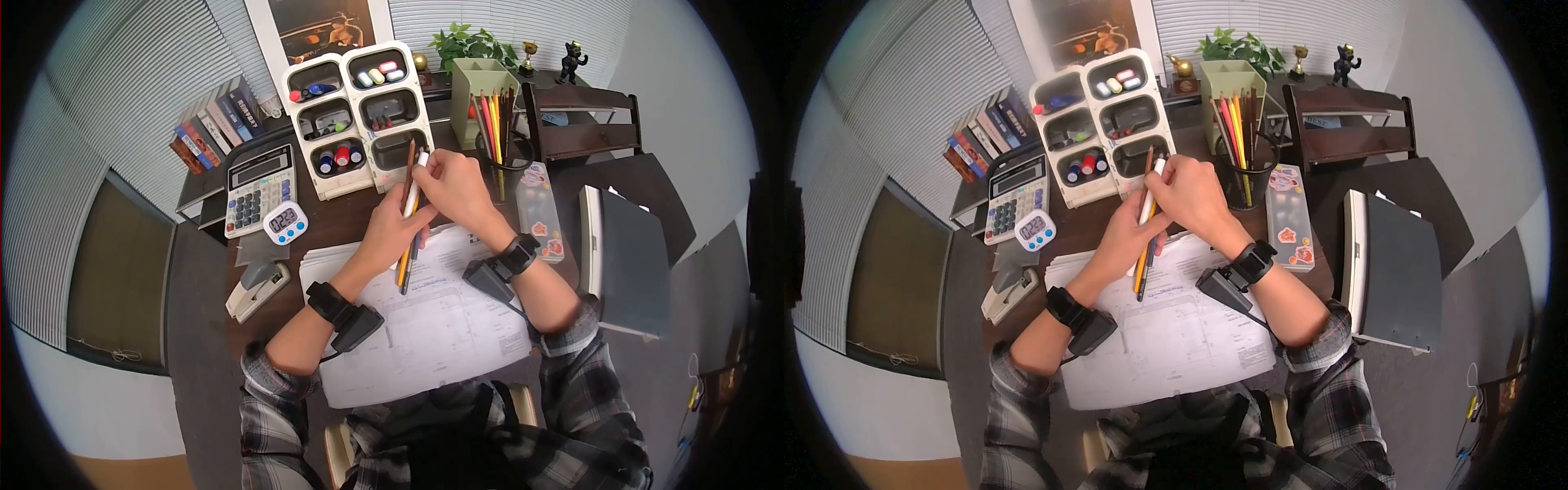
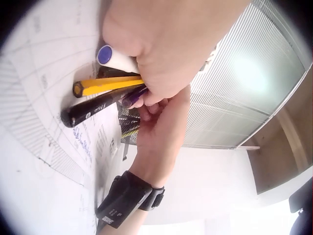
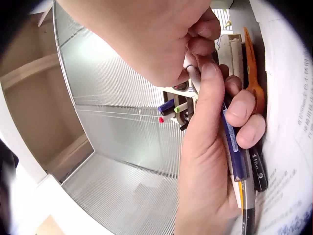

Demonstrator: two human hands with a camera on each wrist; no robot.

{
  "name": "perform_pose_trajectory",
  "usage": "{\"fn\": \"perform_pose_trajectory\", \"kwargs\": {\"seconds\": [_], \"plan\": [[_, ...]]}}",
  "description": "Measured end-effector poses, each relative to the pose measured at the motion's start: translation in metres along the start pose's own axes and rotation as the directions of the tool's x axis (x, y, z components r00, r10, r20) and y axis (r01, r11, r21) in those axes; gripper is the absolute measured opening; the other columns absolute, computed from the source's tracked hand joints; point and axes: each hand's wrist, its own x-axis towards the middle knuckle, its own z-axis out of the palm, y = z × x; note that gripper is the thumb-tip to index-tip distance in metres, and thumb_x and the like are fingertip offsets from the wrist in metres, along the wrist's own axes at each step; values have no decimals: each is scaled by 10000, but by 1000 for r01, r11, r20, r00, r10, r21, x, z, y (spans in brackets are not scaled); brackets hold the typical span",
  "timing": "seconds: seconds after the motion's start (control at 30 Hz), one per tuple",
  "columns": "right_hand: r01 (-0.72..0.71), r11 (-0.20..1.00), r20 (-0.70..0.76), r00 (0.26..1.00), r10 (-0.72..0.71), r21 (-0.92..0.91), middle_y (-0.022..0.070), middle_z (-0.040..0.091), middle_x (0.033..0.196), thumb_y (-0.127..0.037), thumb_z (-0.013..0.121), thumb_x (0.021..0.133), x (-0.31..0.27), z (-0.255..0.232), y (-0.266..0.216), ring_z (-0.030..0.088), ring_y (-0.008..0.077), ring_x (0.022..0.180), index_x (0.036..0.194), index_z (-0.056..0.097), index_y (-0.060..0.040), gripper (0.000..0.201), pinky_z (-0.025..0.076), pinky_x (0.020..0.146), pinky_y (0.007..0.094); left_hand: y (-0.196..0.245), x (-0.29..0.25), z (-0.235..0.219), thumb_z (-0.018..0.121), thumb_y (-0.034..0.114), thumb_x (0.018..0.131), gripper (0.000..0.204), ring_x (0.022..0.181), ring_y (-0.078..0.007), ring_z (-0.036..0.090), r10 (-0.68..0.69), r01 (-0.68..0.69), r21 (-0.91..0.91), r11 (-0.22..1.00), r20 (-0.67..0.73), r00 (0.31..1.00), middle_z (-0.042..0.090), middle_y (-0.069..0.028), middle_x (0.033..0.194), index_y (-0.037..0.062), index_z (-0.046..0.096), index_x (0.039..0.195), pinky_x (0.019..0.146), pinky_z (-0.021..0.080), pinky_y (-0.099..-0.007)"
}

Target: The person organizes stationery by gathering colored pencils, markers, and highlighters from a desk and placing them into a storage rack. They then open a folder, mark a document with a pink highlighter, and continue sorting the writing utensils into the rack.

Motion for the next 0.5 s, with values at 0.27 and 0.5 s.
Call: {"fn": "perform_pose_trajectory", "kwargs": {"seconds": [0.27, 0.5], "plan": [[190, 976, -414, 901, -132, 102, 134, 637, 614, -201, 658, 890, 4, -17, -16, 648, 235, 544, 842, 606, 29, 241, 503, 551, 340, 2, -4, 1, 633, 134, 956, 258, 562, -97, 534, 21, -20, -31, 999, 36, 999, 552, -32, 670, 5, 469, 1107, 511, 425, -250], [286, 931, -603, 792, -96, 226, 17, 618, 642, -201, 604, 981, 17, -80, -22, 568, 51, 555, 959, 590, 5, 208, 437, 488, 227, -15, 1, -2, 571, 136, 988, 195, 565, -103, 532, 11, -3, -153, 988, 53, 999, 534, -31, 735, 23, 469, 1108, 514, 434, -250]]}}
